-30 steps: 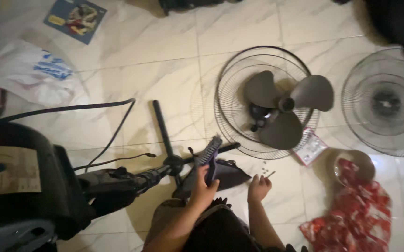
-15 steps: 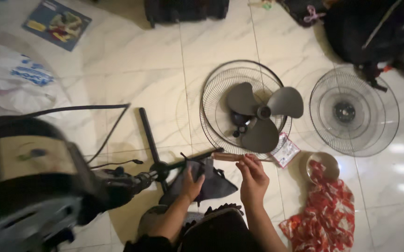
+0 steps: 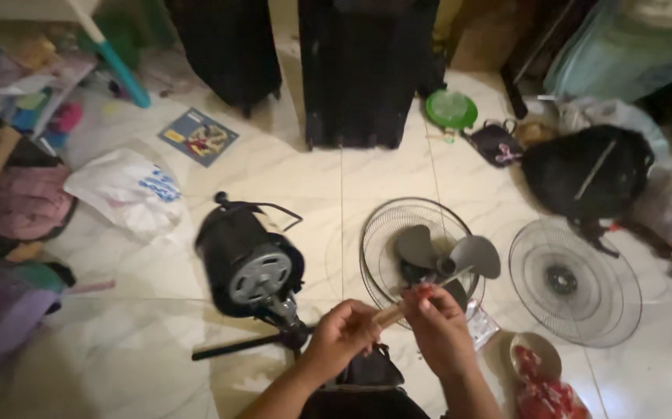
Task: The person cleans the fan motor housing with a brush, then uses a screwdriver to loosen and remove screws from the motor assembly. The person continues to unscrew components and manipulate the motor parts.
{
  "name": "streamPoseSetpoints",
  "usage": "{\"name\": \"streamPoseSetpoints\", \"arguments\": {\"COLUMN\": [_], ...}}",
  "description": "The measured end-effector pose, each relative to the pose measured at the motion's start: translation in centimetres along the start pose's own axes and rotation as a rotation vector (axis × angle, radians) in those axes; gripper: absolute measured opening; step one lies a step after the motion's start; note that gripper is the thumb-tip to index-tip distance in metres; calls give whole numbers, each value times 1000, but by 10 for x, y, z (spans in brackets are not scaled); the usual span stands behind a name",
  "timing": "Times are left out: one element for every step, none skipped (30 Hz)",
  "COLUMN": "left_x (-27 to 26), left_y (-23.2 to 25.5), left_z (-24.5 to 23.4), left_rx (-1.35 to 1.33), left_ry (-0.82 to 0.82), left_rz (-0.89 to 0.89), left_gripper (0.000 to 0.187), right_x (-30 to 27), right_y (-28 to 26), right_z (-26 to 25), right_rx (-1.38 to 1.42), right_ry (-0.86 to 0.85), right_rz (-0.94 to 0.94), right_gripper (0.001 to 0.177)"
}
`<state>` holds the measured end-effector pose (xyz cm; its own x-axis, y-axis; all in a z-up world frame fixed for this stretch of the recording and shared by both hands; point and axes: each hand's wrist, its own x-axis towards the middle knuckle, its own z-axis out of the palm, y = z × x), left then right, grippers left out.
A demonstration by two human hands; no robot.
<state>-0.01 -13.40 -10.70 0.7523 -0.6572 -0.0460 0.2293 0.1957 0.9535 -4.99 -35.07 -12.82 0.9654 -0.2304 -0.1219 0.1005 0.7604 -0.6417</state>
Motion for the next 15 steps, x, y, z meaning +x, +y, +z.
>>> {"name": "streamPoseSetpoints", "arguments": {"left_x": [-14,-28,-40,-52,-64,-79,-94,-112,-128,-143,-155,-167,-179,-190,-202], "left_y": [15,30,44,57,68,79,90,101,111,121,131,140,150,160,169], "left_z": [3,5,5,5,4,2,-2,-8,-12,-15,-19,-22,-26,-29,-30], "left_rx": [-12,-24,-36,-15,5,23,25,24,24,147,273,400,471,544,619], "left_ry": [-22,-41,-61,-51,-40,-23,-13,1,15,108,201,299,341,381,420], "left_rz": [20,40,60,68,76,78,88,94,100,190,277,359,422,485,547], "left_gripper": [26,25,23,22,22,21,20,19,18,19,19,19,20,21,22], "right_x": [-7,-15,-21,-26,-29,-34,-34,-34,-41,-49,-58,-70,-76,-82,-90], "right_y": [-8,-17,-25,-32,-40,-49,-67,-85,-100,-111,-115,-121,-116,-113,-109], "right_z": [12,24,37,49,60,71,79,88,96,104,114,124,137,152,168], "right_rx": [-28,-55,-83,-55,-26,4,-7,-17,-4,11,-198,-406,-669,-922,-1225], "right_ry": [-53,-107,-160,-232,-304,-373,-350,-322,-283,-246,-260,-278,-347,-423,-553], "right_rz": [-7,-11,-15,-24,-33,-34,-161,-283,-366,-440,-454,-464,-467,-497,-522], "right_gripper": [20,20,20,18,17,18,19,21,20,22,15,17,14,13,17]}}
